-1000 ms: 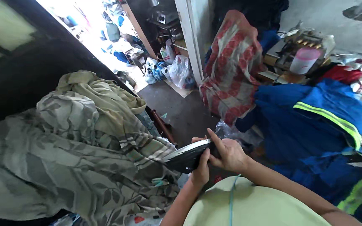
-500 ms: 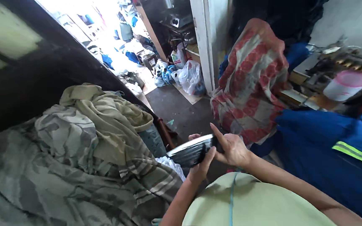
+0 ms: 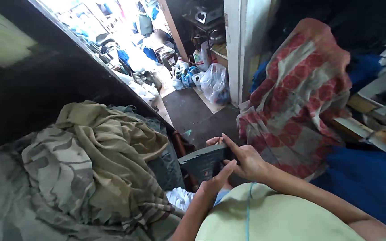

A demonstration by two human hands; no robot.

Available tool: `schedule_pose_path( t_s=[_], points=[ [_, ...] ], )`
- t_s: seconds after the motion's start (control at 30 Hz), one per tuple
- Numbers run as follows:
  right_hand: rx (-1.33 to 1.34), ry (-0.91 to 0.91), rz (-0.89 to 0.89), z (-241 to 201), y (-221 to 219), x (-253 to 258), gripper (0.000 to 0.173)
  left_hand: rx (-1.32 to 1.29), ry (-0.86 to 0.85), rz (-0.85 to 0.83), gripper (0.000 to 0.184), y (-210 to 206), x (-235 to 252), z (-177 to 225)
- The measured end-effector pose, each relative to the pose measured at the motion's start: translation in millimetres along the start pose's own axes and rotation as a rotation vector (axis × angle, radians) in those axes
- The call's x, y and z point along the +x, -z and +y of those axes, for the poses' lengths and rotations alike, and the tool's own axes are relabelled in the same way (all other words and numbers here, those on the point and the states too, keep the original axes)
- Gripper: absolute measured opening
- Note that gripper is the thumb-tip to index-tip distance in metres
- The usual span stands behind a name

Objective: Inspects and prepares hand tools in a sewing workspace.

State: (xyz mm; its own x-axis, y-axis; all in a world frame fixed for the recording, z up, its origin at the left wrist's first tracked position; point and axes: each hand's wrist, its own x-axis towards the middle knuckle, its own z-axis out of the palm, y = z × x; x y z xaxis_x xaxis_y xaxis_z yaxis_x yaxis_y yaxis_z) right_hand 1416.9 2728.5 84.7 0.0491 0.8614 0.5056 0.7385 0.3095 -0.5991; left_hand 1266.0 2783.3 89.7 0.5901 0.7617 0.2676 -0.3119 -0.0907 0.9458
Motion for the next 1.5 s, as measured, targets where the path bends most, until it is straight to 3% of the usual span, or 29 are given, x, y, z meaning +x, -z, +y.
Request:
schedule_pose_path(
  t_s=[0.07,0.27,0.4,0.5,0.63,0.8,1.03,1.23,1.5],
  points=[
    [-0.014,-0.005,-0.001,15,-10,23,0.070,0.051,0.027,0.004,0.011,14,23,-5],
    [-0.079,0.025,0.042,63,-45,113,0.069,-0.039,-0.010,0.075,0.030,65,115,-37],
    [-0.105,0.023,0.045,91,-61,175,0.067,-0.051,-0.139,0.088,0.026,92,184,-44],
    [-0.141,0.012,0.089,109,-75,212,0.066,-0.083,-0.054,0.181,0.016,108,219,-49],
    [-0.142,0.013,0.103,133,-87,252,0.067,-0.130,-0.011,0.232,0.019,124,259,-57],
    [-0.154,0.043,0.126,167,-96,301,0.065,-0.139,-0.087,0.245,0.021,143,314,-77],
    [-0.120,0.161,0.179,250,-116,389,0.065,-0.096,-0.087,0.351,0.021,167,410,-106],
    [-0.037,0.217,0.157,308,-100,488,0.064,-0.054,-0.128,0.417,0.022,176,517,-109],
    [0.010,0.284,0.104,363,-121,577,0.064,-0.057,-0.045,0.557,0.018,208,600,-118]
  ],
)
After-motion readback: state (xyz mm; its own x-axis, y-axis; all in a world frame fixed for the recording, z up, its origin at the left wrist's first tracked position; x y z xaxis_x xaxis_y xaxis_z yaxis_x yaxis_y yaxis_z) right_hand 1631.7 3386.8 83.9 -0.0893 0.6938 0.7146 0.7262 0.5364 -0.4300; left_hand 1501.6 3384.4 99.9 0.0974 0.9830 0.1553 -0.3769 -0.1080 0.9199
